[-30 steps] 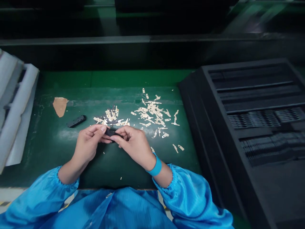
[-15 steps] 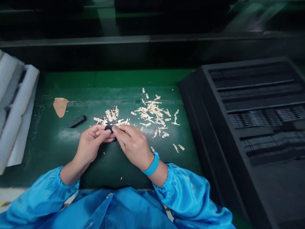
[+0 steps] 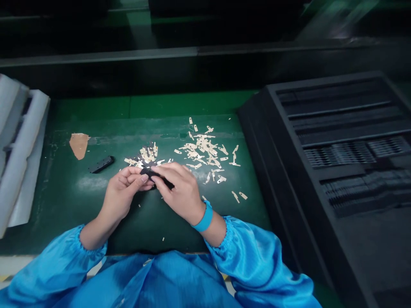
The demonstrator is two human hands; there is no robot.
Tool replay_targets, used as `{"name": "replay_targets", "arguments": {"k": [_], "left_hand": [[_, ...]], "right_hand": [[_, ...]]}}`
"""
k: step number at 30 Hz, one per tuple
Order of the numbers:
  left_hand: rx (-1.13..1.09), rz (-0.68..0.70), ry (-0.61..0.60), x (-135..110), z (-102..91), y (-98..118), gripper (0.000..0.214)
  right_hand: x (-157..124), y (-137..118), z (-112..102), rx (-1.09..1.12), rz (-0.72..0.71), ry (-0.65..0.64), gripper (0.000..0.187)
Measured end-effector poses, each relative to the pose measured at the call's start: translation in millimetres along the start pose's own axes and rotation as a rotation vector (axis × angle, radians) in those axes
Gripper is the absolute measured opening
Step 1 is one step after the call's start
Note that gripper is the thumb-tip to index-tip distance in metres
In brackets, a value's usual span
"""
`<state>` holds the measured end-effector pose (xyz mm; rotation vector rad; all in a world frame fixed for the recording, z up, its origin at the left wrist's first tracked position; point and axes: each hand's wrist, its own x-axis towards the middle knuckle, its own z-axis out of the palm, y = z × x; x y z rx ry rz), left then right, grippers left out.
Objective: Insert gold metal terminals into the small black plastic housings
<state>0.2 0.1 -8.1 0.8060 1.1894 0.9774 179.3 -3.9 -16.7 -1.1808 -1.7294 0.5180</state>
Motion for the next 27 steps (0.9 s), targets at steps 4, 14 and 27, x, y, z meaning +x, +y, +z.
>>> {"name": "replay_targets", "arguments": {"k": [4,14,27], "left_hand": [[0.008,0.008,-0.017,-1.5,1.9,-0.2,0.031],[0.101,0.088,-0.054,-3.9,-0.5,2.4,0.031],[0.314,0.218,-0.086,-10.2,-0.6,3.2,0.034]], "right_hand": [[-0.8,-1.9,0.8,-0.065,-0.086,-0.006,0.018],[-2.0,-2.0,1.9,0.045,-0.023,-0.007,0.020],[-6.2,-8.2,2.1,-0.004,-0.020,-0.034,0.023]]}}
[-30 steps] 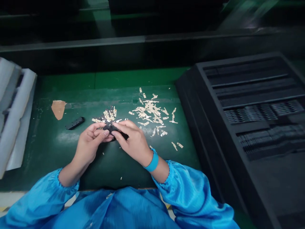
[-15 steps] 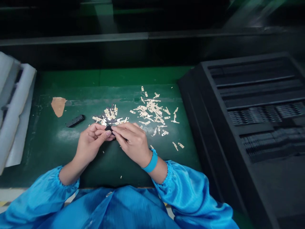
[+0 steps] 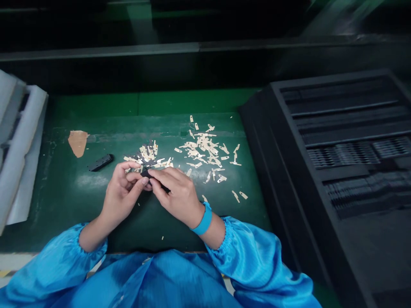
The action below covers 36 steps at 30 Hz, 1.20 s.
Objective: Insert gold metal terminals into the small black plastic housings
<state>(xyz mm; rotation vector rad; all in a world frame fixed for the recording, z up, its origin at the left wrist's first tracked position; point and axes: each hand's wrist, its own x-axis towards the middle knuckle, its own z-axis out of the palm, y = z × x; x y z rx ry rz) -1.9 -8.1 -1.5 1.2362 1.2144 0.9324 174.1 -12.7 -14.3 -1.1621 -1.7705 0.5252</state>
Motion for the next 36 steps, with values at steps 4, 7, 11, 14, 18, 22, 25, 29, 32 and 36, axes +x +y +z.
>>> {"name": "replay_targets", "arguments": {"k": [4,7,11,14,18,22,25,29,32,36], "left_hand": [[0.045,0.019,-0.038,-2,-1.6,-1,0.031],[0.047,0.025,-0.052,-3,-2.1,-3,0.033],[0.085,0.041,-0.077,0,-2.7,-2,0.042],[0.032,0.031,-0.078,5,-4.0,1,0.049],[-0.057,-0.021,-0.040,11,-6.8,4,0.031],[-0.173,-0.101,0.062,13,-7.0,0,0.030],[-0.230,-0.174,0.081,11,-2.7,-2,0.035],[-0.179,-0.218,-0.014,6,4.1,1,0.053],[-0.134,-0.201,0.011,5,4.5,2,0.054],[-0.069,-0.190,-0.024,4,5.0,1,0.046]], "right_hand": [[-2,-1,-1,0.009,0.024,-0.042,0.029],[-1,-1,-2,0.049,0.055,-0.080,0.030],[4,2,-3,0.187,0.103,-0.190,0.030],[7,1,-3,0.292,0.154,-0.238,0.049],[6,-3,-3,0.336,0.270,-0.152,0.050],[3,-8,-3,0.185,0.304,-0.110,0.011],[-1,-6,0,0.051,0.232,-0.065,0.014],[-5,0,3,-0.121,0.012,-0.102,0.007],[0,0,1,-0.021,0.033,-0.191,0.013],[7,-3,-2,0.205,0.288,-0.140,0.007]]}}
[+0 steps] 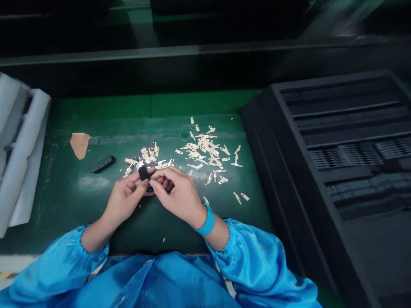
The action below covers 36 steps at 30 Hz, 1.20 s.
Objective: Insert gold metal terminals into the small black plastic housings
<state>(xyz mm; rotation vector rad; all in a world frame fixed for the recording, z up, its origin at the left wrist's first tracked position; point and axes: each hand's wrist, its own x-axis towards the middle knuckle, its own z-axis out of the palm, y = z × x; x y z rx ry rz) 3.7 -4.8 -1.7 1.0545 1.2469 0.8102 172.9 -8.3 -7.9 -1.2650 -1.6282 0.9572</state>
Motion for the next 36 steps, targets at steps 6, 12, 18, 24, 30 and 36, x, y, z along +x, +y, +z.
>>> {"name": "replay_targets", "arguments": {"k": [6,12,18,24,30,36], "left_hand": [[0.533,0.242,0.007,-6,5.3,1,0.015],[0.722,0.350,0.013,-5,5.6,-2,0.023],[0.880,0.407,0.037,-8,5.7,-14,0.043],[0.841,0.446,0.059,-10,6.7,-15,0.050],[0.699,0.370,0.018,-9,9.5,-1,0.032],[0.617,0.329,-0.018,-9,10.0,0,0.017]], "right_hand": [[0,-3,4,-0.019,0.034,0.074,0.009],[0,-2,5,-0.030,0.052,0.091,0.008],[-1,-4,7,-0.030,0.030,0.136,0.010],[-1,-7,13,0.021,0.057,0.202,0.011],[1,-6,12,0.050,0.054,0.200,0.013],[1,-6,11,-0.010,0.081,0.177,0.014]]}}
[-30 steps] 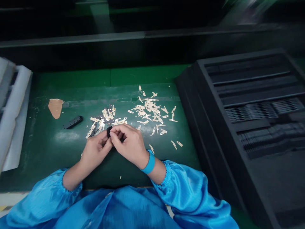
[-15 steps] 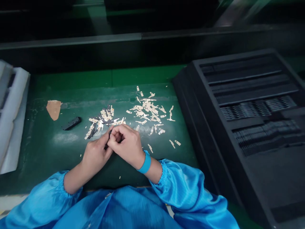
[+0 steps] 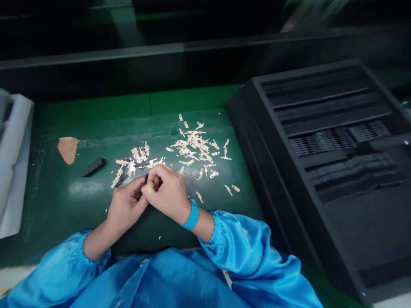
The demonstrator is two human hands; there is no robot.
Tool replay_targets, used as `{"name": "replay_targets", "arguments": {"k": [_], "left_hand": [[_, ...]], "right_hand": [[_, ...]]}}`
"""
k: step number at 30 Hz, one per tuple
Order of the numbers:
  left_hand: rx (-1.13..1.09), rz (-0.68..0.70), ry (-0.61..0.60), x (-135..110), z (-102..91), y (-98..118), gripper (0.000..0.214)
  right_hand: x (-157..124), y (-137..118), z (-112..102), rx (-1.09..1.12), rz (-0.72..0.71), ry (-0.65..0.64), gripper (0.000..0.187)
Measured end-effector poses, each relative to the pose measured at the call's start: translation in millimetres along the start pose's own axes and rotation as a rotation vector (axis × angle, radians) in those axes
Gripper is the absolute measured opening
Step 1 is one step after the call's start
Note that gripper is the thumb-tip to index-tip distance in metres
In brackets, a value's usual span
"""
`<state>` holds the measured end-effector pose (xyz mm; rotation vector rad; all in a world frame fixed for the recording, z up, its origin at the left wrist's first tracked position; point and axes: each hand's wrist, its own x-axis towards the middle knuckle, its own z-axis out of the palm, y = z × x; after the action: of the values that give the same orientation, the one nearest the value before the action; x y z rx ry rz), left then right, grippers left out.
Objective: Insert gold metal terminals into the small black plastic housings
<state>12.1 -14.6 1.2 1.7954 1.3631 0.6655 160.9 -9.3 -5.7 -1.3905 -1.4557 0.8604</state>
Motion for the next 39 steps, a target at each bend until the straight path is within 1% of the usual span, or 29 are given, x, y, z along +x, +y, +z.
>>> {"name": "replay_targets", "arguments": {"k": [2,4,6,7,8,10,12,13,15,17,18,24,28,35,37,39], "left_hand": [[-0.038,-0.022,-0.008,1,-0.2,-1,0.017],[-0.120,-0.064,-0.013,2,-0.9,-2,0.017],[-0.239,-0.115,-0.009,3,-1.3,-2,0.019],[-0.295,-0.132,-0.008,4,-1.2,-3,0.020],[-0.329,-0.143,-0.009,4,-1.0,-3,0.021],[-0.316,-0.145,-0.001,3,-0.1,-4,0.020],[-0.255,-0.136,0.005,2,0.5,-5,0.017],[-0.243,-0.134,0.003,1,0.5,-4,0.016],[-0.278,-0.140,-0.005,1,0.2,-3,0.016],[-0.336,-0.155,-0.010,2,-0.2,-1,0.015],[-0.359,-0.165,-0.009,2,-0.3,0,0.015],[-0.418,-0.188,-0.008,4,1.5,1,0.017],[-0.412,-0.194,-0.018,2,2.3,-2,0.018],[-0.339,-0.153,-0.020,2,0.8,-2,0.018],[-0.280,-0.117,-0.002,1,1.5,-3,0.019],[-0.166,-0.067,0.035,-1,2.6,-4,0.018]], "right_hand": [[1,1,-2,0.022,0.034,-0.029,0.014],[2,3,-6,0.090,0.078,-0.088,0.012],[4,6,-9,0.190,0.131,-0.119,0.007],[4,7,-10,0.228,0.149,-0.109,0.002],[4,8,-10,0.244,0.152,-0.086,0.005],[4,9,-9,0.216,0.106,-0.051,0.018],[3,10,-7,0.200,0.077,-0.091,0.021],[3,10,-5,0.225,0.097,-0.128,0.020],[2,10,-3,0.328,0.192,-0.197,0.021],[2,10,-2,0.415,0.272,-0.236,0.028],[2,10,-3,0.434,0.284,-0.243,0.031],[2,10,-5,0.372,0.189,-0.211,0.033],[2,9,-4,0.330,0.191,-0.198,0.032],[4,10,-4,0.333,0.186,-0.187,0.027],[4,10,-4,0.322,0.170,-0.183,0.027],[3,10,-3,0.302,0.135,-0.169,0.027]]}}
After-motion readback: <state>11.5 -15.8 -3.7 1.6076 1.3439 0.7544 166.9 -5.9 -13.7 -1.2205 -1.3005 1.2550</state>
